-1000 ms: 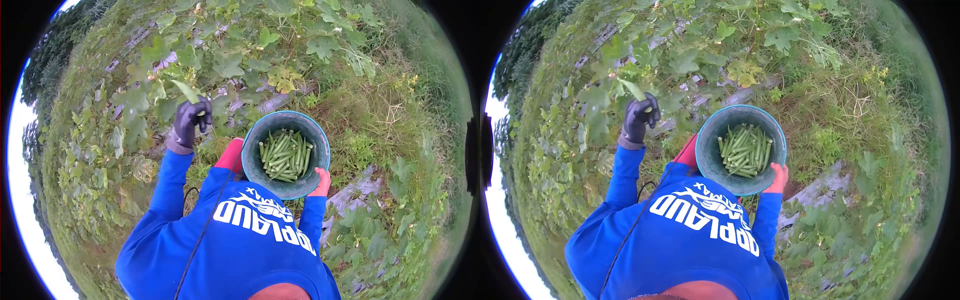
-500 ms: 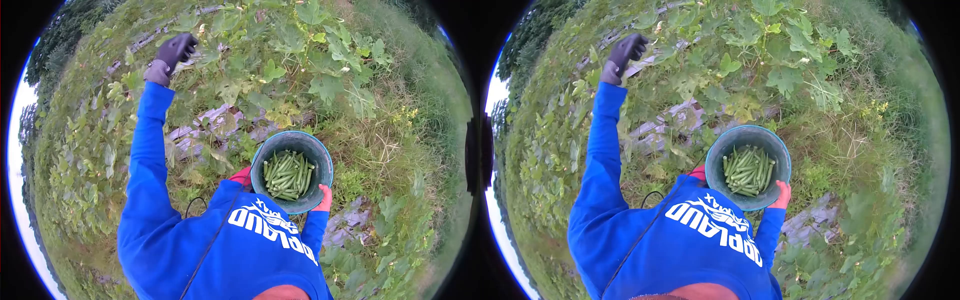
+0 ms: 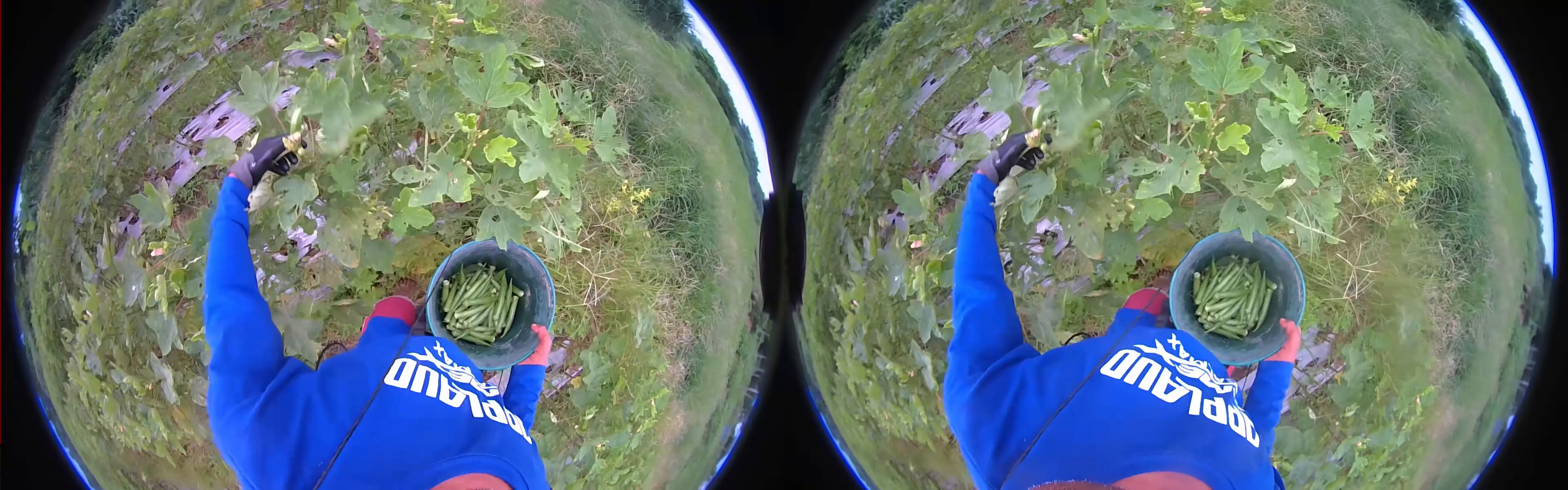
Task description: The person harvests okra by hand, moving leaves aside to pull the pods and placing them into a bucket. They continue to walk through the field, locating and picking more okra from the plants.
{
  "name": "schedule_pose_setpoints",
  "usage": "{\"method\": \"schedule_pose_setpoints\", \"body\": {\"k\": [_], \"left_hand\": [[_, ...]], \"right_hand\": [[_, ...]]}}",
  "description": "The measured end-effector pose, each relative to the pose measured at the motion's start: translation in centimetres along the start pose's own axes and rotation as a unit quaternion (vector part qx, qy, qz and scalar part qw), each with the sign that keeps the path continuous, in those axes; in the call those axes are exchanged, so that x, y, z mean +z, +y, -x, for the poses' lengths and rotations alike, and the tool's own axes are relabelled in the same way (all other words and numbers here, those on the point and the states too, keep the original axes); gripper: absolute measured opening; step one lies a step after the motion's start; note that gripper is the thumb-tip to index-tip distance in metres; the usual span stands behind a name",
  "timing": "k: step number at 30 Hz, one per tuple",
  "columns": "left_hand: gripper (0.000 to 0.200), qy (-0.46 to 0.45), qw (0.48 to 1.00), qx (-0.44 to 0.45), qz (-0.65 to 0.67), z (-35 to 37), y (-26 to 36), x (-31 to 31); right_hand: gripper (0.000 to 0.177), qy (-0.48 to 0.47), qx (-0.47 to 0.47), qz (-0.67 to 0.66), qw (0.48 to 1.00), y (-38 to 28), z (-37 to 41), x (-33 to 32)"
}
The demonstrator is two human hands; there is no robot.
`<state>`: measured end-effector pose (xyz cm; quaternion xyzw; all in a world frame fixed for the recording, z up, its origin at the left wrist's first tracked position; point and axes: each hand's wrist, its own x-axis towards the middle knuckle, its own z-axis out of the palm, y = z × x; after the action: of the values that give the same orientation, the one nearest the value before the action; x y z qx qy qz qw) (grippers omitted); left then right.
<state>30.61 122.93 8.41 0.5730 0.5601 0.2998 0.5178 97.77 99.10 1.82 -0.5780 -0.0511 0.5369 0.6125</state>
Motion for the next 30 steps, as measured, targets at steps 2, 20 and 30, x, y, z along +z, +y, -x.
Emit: {"method": "schedule_pose_setpoints", "body": {"k": [2, 20, 30], "left_hand": [[0.048, -0.028, 0.999, -0.038, -0.015, -0.1, -0.6, 2.3], [0.024, 0.237, 0.966, -0.03, -0.1, 8.8, -13.4, 14.4], [0.023, 0.402, 0.827, -0.1, 0.38, 11.4, 10.9, 30.1]], "right_hand": [[0.02, -0.01, 0.037, -0.014, 0.999, 0.3, -1.2, -0.5], [0.02, -0.061, 0.129, -0.009, 0.99, -2.4, -12.5, 2.7], [0.036, -0.104, 0.121, 0.012, 0.987, -9.4, -15.7, 2.5]]}}
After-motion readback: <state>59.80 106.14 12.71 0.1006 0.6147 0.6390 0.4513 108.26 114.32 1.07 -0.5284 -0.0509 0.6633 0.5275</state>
